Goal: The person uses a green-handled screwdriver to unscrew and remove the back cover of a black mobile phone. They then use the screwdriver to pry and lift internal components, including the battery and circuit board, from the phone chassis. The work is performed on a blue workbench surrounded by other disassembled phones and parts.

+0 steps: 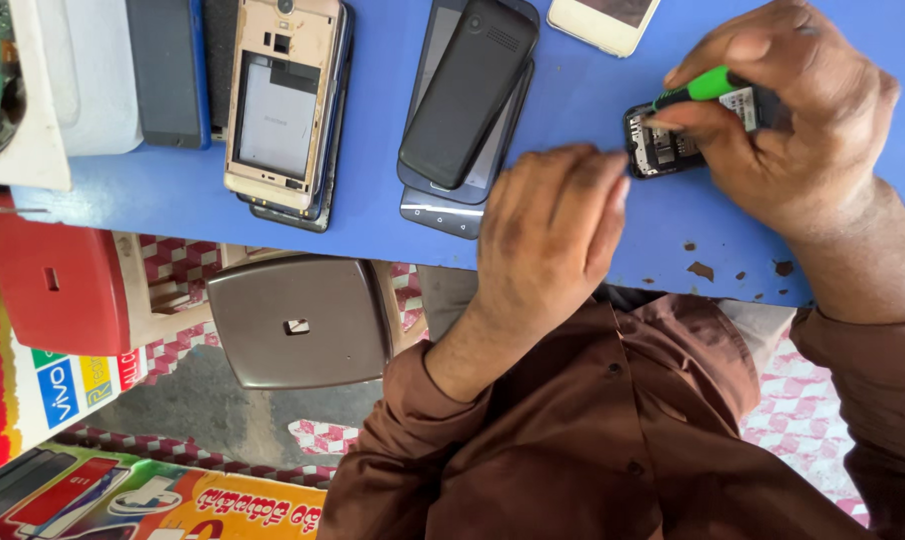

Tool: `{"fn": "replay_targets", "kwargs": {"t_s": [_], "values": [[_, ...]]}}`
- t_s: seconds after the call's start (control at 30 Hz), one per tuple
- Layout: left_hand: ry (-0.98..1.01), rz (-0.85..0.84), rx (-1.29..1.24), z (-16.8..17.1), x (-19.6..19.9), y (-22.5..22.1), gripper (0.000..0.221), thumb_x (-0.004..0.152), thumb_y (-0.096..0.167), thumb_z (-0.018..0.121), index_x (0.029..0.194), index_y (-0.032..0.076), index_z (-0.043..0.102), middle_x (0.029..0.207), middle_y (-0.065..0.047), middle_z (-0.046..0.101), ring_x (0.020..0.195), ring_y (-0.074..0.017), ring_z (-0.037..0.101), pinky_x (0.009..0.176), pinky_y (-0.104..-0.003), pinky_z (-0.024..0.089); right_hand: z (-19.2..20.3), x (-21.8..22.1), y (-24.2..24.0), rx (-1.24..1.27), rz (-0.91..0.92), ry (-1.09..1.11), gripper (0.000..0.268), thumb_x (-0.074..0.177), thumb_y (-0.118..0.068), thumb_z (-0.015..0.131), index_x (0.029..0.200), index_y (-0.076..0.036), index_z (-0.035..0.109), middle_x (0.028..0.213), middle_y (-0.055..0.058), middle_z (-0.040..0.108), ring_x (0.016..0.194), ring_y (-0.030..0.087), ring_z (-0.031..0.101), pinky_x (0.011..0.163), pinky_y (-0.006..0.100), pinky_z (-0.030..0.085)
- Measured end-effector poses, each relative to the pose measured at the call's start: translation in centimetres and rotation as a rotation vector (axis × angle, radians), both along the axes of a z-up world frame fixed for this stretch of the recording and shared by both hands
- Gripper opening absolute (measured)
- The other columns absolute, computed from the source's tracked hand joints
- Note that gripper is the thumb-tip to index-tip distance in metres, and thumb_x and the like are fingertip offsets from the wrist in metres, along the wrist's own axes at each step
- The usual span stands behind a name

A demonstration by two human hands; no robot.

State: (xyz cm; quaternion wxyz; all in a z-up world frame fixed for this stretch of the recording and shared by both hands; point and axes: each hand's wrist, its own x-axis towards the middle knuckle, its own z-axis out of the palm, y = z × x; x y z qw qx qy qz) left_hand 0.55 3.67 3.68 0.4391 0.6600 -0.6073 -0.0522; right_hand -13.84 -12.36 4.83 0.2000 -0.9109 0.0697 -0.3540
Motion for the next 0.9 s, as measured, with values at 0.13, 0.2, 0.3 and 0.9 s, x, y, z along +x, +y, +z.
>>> {"fn": "replay_targets", "kwargs": {"t_s": [0.13,0.2,0.3,0.9], "values": [[-0.179,-0.076,0.09,-0.5,0.0,0.5,0.032,0.107,0.02,0.074,0.133,0.008,0.06,0.096,-0.002,0.058,0.087,-0.0168,0.058,0.074,-0.035,0.044,-0.4,0.0,0.0,0.005,0.018,-0.012,0.063,0.09,0.008,0.082,0.138,-0.011,0.045,0.094,0.016,0.073,0.088,0.03,0.075,0.071,0.04,0.06],[-0.244,-0.096,0.105,-0.7,-0.1,0.3,0.035,0.107,0.021,0.075,0.136,0.008,0.061,0.091,-0.001,0.055,0.085,-0.0162,0.056,0.072,-0.035,0.042,-0.4,0.3,-0.1,0.002,0.039,-0.025,0.064,0.09,0.009,0.082,0.138,-0.011,0.045,0.094,0.015,0.072,0.087,0.03,0.075,0.071,0.04,0.06],[-0.295,-0.107,0.129,-1.0,-0.2,-0.1,0.038,0.106,0.022,0.075,0.14,0.01,0.061,0.091,-0.001,0.053,0.081,-0.0157,0.055,0.072,-0.036,0.041,0.0,1.2,-0.4,-0.008,0.08,-0.054,0.065,0.09,0.009,0.081,0.139,-0.012,0.045,0.093,0.015,0.072,0.086,0.029,0.075,0.07,0.04,0.06],[-0.195,-0.142,0.156,-0.7,0.6,-0.6,0.021,0.107,0.026,0.075,0.109,0.01,0.061,0.094,-0.002,0.052,0.082,-0.0191,0.054,0.071,-0.037,0.04,3.6,2.5,0.1,-0.016,0.116,0.227,0.055,0.077,0.015,0.076,0.122,-0.009,0.056,0.096,0.018,0.072,0.088,0.031,0.073,0.065,0.041,0.06]]}}
